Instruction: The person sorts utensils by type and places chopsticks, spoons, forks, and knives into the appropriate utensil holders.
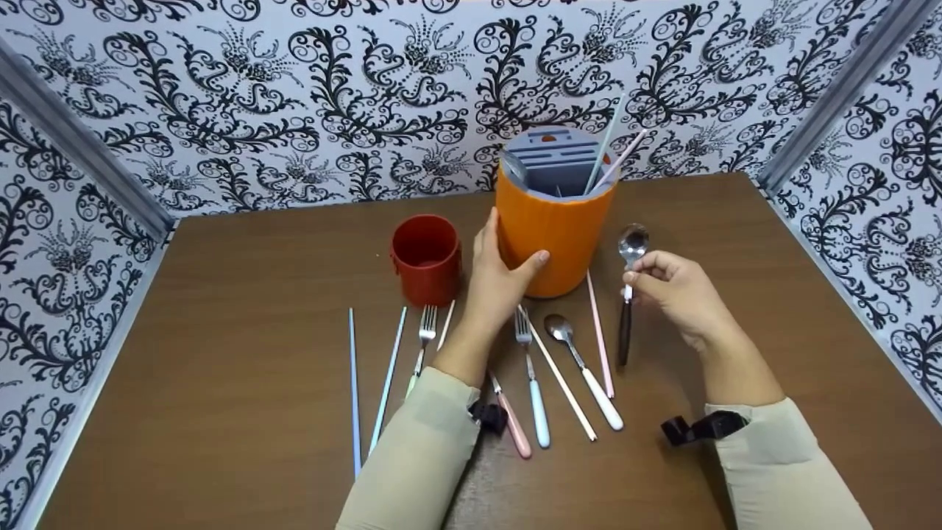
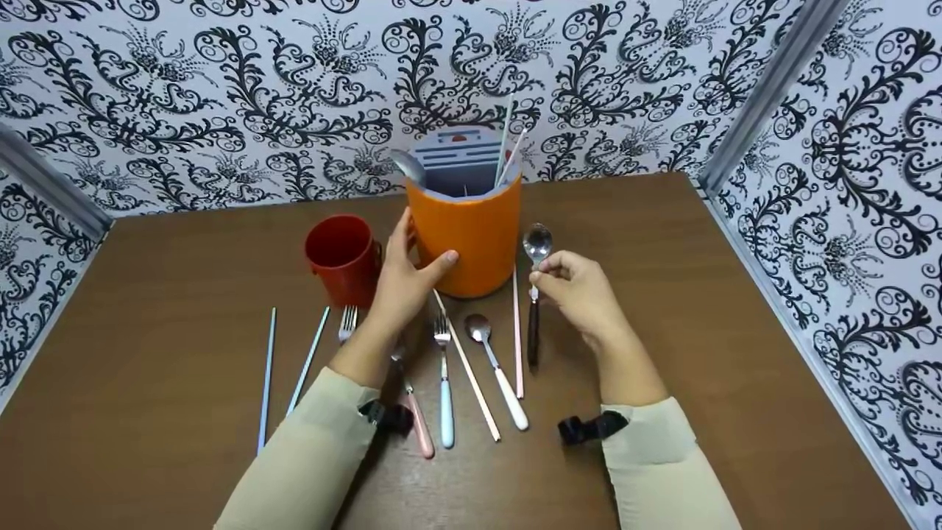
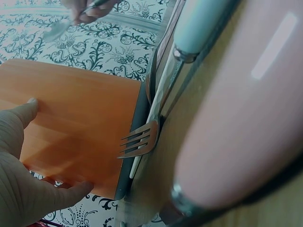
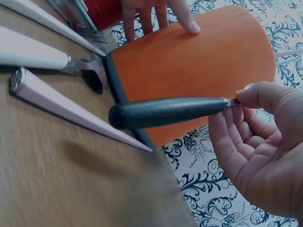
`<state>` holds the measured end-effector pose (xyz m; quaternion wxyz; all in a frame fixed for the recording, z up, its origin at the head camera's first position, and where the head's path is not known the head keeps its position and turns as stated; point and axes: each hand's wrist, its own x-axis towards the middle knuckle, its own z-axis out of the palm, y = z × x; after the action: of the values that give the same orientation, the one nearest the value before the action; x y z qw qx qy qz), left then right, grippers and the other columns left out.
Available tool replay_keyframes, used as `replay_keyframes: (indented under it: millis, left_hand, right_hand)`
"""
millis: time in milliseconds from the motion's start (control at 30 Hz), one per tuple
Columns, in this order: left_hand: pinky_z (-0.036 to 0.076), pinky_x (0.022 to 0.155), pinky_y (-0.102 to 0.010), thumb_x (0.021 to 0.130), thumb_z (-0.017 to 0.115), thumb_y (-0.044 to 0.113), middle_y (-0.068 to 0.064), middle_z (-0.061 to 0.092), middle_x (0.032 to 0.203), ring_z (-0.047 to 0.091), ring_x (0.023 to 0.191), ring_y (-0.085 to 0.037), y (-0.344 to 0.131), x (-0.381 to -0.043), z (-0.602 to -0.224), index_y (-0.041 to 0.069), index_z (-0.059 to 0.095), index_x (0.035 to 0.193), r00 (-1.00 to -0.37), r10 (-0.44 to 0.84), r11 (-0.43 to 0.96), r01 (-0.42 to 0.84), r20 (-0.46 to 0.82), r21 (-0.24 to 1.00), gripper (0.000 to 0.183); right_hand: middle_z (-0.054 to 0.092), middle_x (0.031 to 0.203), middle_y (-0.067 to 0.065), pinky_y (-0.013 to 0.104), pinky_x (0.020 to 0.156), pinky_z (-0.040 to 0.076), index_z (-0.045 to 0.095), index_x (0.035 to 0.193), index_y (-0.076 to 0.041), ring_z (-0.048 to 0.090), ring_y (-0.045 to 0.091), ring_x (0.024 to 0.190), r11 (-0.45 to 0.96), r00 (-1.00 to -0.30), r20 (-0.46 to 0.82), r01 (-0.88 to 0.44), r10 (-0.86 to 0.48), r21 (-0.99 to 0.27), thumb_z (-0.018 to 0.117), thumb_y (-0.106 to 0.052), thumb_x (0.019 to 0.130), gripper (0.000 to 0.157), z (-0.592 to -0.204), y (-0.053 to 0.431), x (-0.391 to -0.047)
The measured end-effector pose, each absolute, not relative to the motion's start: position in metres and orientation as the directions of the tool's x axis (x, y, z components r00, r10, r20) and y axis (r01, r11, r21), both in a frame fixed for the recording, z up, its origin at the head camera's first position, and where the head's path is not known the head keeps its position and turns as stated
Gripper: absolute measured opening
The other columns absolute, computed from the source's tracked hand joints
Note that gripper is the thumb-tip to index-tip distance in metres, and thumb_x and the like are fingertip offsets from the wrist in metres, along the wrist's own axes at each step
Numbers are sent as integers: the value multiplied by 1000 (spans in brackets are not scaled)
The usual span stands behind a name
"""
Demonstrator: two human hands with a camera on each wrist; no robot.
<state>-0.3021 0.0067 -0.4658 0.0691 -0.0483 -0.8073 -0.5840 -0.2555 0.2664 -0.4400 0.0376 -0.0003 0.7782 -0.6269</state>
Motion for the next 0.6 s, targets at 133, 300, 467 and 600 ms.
replay_keyframes:
  millis: [133,300,467,600]
  left_hand:
    - [33,126,-44,89,82,36,-9,36,164,43,148,-26,7,-302,-465,22,22,167,-988,0,309,145,153,940,99]
    - [33,126,-45,89,82,36,-8,36,165,43,148,-25,8,-301,-464,24,22,167,-991,-3,302,127,134,945,99]
    - [33,126,-44,89,83,35,-8,36,165,42,148,-26,7,-302,-465,23,22,167,-990,-8,298,133,141,945,99]
    - [32,126,-43,89,83,34,-9,35,165,42,149,-26,7,-302,-466,22,22,167,-989,-9,292,137,146,947,99]
  right_hand:
    - [70,86,-1,23,71,60,66,95,-5,69,10,74,92,-1000,-8,5,-29,-996,68,-5,98,3,-432,261,-251]
    - [70,85,0,23,72,60,65,93,-5,72,12,76,-42,-999,38,-38,-1,-998,70,-1,96,6,-419,253,-245]
    - [69,85,3,23,72,61,65,92,-4,71,14,75,-147,-995,92,-94,26,-985,71,1,95,8,-405,243,-244]
    - [70,86,4,23,71,61,66,93,-4,71,14,74,-205,-990,133,-139,40,-969,70,2,95,8,-393,235,-244]
